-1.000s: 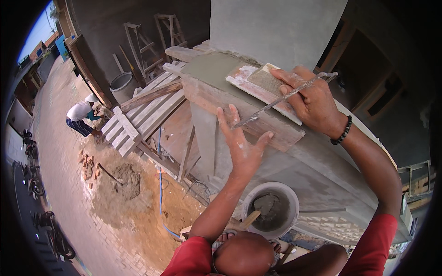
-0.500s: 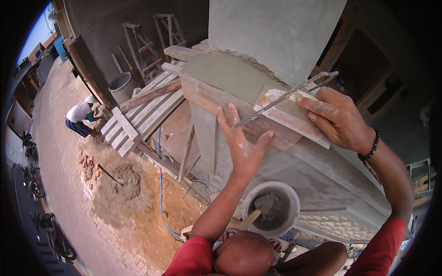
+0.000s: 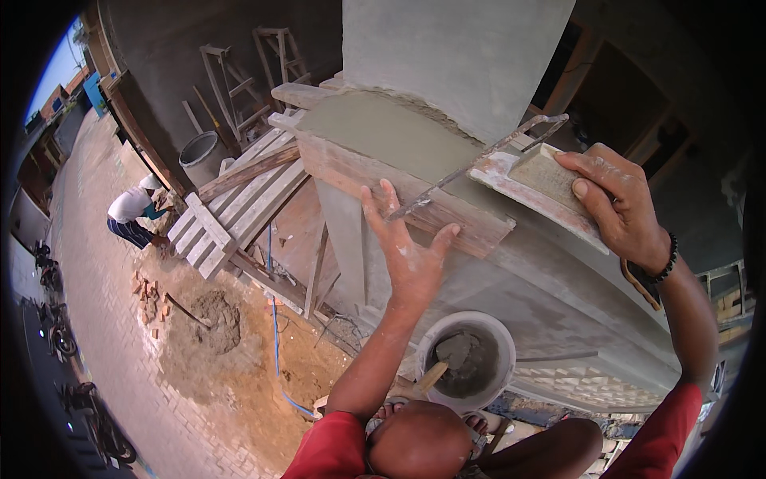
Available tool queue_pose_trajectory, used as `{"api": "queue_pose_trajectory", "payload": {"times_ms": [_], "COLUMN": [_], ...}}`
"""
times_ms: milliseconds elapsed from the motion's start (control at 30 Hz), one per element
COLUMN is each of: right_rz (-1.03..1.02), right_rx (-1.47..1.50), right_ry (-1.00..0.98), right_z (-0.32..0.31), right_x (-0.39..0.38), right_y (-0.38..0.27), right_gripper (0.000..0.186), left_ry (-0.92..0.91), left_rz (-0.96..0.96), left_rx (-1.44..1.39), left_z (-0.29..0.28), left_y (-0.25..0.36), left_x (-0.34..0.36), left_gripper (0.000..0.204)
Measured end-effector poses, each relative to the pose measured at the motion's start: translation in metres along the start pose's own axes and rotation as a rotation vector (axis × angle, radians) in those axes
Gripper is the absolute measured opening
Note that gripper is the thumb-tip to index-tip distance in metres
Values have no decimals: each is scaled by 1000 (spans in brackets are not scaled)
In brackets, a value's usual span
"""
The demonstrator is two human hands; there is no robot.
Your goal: The person scoops wet cement from a bucket with a trowel and applies it to a concrete ledge, smoothing the surface with the trowel. The person repeats this process multiple times to cover the ledge.
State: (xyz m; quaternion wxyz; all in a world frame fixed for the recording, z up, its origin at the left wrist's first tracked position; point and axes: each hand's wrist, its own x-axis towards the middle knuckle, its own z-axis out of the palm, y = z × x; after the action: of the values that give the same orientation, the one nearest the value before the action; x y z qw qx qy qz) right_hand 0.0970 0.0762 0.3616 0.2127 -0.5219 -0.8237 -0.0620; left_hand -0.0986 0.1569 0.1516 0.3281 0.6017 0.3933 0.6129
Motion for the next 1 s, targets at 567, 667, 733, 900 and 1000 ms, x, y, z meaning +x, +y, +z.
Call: {"api": "queue_pose_trajectory", "payload": {"times_ms": [567,667,733,900,1000], "right_rz": [-23,-10,7,5,-43], "right_rx": [-72,-51,-31,-34,30], "right_ry": [-174,-187,-192,-7,18], "right_z": [5,-20,-36,-25,-1], "right_x": [-21,-43,-49,-27,1], "right_y": [7,3,3,10,16], "right_gripper": [34,32,30,29,29], "left_ry": [1,7,10,13,4], "left_rz": [-34,-25,-12,7,5], "left_rx": [9,25,40,78,62], "left_z": [-4,-3,-3,-1,-1], "left_y": [3,2,0,-4,-1], "left_x": [0,0,0,1,2], "left_gripper": [112,111,111,112,113]}}
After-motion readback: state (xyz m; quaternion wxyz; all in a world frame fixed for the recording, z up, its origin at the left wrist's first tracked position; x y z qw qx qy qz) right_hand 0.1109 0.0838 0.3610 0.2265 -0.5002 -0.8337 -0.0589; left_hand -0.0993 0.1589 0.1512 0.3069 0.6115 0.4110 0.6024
